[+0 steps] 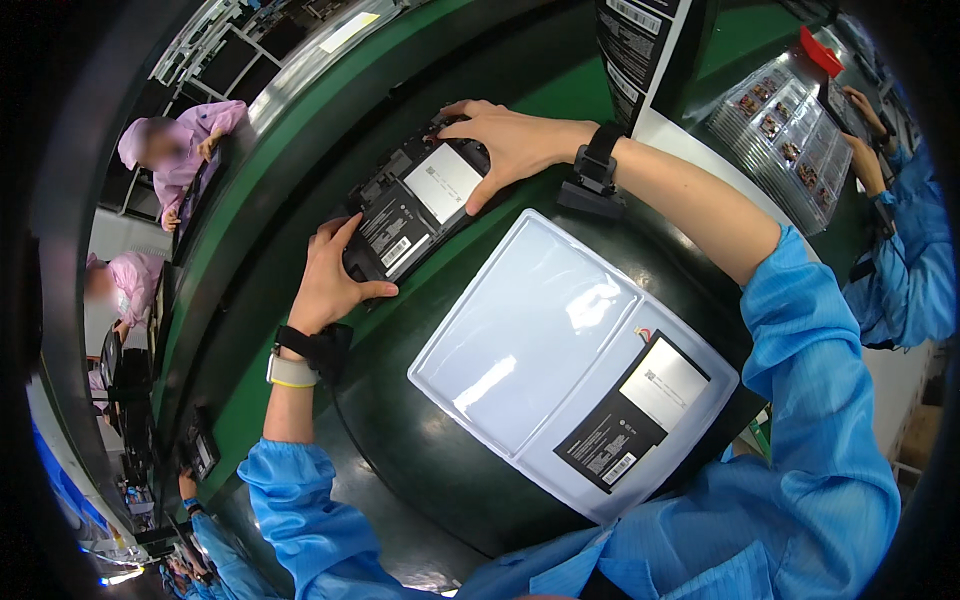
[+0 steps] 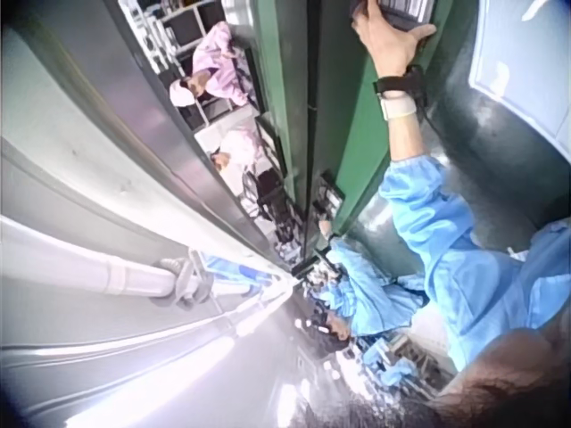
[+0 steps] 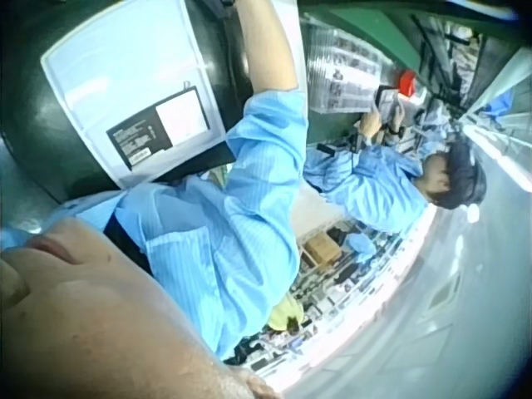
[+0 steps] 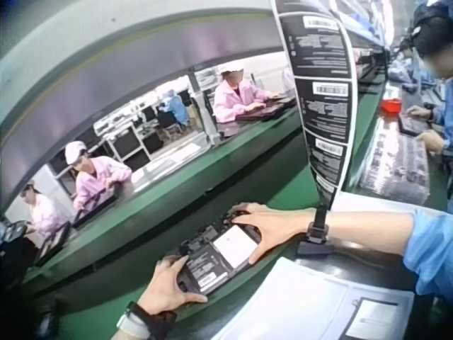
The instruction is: The recorder is assembling laptop battery packs, including applying adhesive tape and installing them into laptop chassis.
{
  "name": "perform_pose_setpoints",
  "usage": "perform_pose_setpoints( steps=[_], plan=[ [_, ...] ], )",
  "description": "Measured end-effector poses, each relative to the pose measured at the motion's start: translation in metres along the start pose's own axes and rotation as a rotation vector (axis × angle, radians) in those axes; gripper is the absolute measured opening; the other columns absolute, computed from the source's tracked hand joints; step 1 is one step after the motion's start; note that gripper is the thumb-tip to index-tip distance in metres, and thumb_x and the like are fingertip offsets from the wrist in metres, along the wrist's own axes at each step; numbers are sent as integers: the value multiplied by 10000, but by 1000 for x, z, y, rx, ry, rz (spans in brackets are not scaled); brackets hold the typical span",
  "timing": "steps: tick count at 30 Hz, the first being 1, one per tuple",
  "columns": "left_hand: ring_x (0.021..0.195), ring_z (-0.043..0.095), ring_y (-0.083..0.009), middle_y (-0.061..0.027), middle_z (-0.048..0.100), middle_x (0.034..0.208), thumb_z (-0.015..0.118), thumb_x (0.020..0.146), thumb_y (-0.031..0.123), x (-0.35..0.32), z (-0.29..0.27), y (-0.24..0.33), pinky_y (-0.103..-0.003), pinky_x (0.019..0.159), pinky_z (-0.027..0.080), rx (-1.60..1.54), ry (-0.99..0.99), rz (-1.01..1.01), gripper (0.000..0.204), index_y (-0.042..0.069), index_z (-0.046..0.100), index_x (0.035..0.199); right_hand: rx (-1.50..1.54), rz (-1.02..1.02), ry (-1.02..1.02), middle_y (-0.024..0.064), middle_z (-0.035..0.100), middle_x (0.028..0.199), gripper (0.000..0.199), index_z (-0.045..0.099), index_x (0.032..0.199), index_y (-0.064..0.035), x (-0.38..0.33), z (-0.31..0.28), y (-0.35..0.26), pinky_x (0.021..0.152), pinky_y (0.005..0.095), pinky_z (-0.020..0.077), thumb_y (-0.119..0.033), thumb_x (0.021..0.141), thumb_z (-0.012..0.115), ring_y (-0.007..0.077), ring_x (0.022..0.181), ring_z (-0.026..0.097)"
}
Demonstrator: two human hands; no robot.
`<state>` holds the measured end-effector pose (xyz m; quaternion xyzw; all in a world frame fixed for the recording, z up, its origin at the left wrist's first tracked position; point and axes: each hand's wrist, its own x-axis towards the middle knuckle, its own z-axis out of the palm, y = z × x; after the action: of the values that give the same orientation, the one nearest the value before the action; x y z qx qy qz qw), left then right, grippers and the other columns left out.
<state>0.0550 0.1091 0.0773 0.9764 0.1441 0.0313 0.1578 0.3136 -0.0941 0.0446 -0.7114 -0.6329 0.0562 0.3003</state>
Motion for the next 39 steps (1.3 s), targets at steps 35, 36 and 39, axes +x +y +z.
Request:
perform_pose_setpoints(
  steps=[35, 36, 39],
  plan=[
    [1488, 120, -417, -276, 166, 1589, 469, 954, 593, 7, 73, 16, -534, 1202, 111, 249, 82, 59, 919, -66, 171, 1521, -397, -209, -203, 252, 257, 1571, 746, 278, 1502, 42, -2, 49, -54, 1184, 468, 224, -459, 990, 489, 386, 1466, 243],
    [1488, 120, -417, -276, 166, 1589, 469, 954, 593, 8, 74, 15, -534, 1202, 111, 249, 77, 63, 919, -66, 171, 1521, -394, -203, -203, 252, 257, 1571, 746, 278, 1502, 42, -3, 51, -52, 1184, 468, 224, -459, 990, 489, 386, 1466, 243],
    [1497, 114, -397, -264, 172, 1593, 474, 960, 587, 9, 75, 12, -522, 1204, 102, 270, 63, 44, 910, -51, 162, 1529, -436, -215, -158, 250, 260, 1570, 751, 278, 1503, 39, -2, 57, -51, 1183, 472, 222, -470, 991, 483, 383, 1467, 242]
  ],
)
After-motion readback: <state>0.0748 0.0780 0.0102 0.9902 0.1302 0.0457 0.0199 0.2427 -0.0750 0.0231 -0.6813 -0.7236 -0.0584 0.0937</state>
